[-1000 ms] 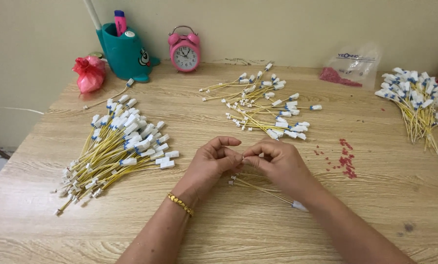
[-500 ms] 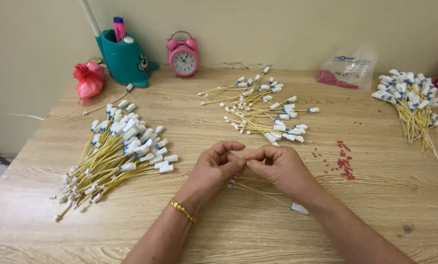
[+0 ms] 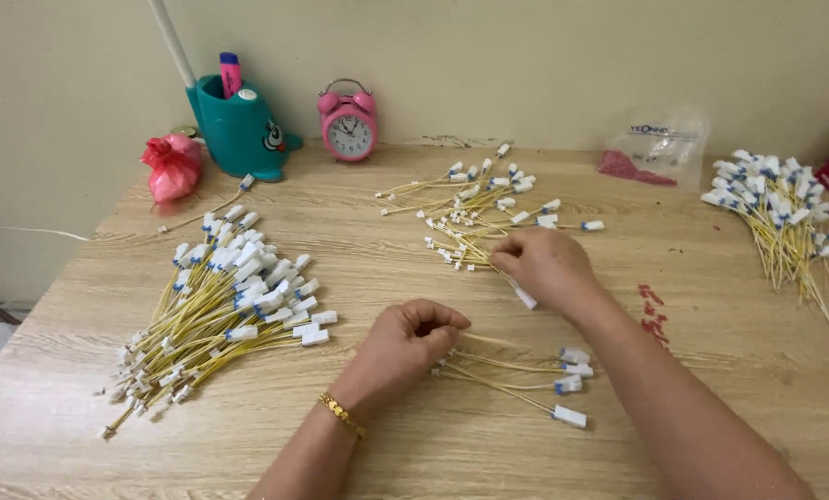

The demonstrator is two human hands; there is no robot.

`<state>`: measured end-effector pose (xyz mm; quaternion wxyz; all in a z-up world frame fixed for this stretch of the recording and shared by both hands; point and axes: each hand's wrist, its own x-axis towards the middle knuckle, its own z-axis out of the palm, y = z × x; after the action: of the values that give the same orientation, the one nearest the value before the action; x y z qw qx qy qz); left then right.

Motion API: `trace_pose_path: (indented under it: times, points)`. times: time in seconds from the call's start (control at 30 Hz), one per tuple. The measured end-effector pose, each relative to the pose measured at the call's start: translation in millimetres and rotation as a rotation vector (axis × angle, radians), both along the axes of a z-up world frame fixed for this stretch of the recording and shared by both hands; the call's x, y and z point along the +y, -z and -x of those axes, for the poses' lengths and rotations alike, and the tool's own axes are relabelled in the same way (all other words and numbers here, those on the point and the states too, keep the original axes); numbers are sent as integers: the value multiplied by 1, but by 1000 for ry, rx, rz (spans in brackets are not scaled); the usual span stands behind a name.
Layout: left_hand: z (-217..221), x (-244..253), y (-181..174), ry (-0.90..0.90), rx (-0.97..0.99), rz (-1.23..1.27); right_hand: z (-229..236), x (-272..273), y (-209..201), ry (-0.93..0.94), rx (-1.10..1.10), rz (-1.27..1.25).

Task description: The person assembles small yellow cables by inserting a white plastic connector into the end of each cable. They pick up a cable, attach the connector, and place the finished item on the table, repeating this process for multiple cables.

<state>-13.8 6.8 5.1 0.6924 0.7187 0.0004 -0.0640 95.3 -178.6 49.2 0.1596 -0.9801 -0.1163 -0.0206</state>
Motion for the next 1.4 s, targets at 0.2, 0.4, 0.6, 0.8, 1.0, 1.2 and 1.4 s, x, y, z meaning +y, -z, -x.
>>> trace_pose_path:
  times: [0.2,0.4,0.6,0.8,1.0,1.2,1.4]
  points:
    - [-1,-5,-18,-55,180,-49,-24,20,10,82,147,113]
    - [-6,-1,17,-57,-4,55,-10,14,1,-10,71,-44]
    - [-2,-5,3,-146,55,245,17,9,-20,-11,-1,-143]
    - [-20,4,18,-162,52,380,50,-24,-5,-137,-74,-93]
    - [-18,-2,25,-177,60,451,66,-41,21,-227,-166,-20]
    - [-21,-2,30,-156,88,485,68,-41,16,-174,-75,-121]
    - [-21,-4,28,-139,94,460,67,-41,17,-166,-49,-182]
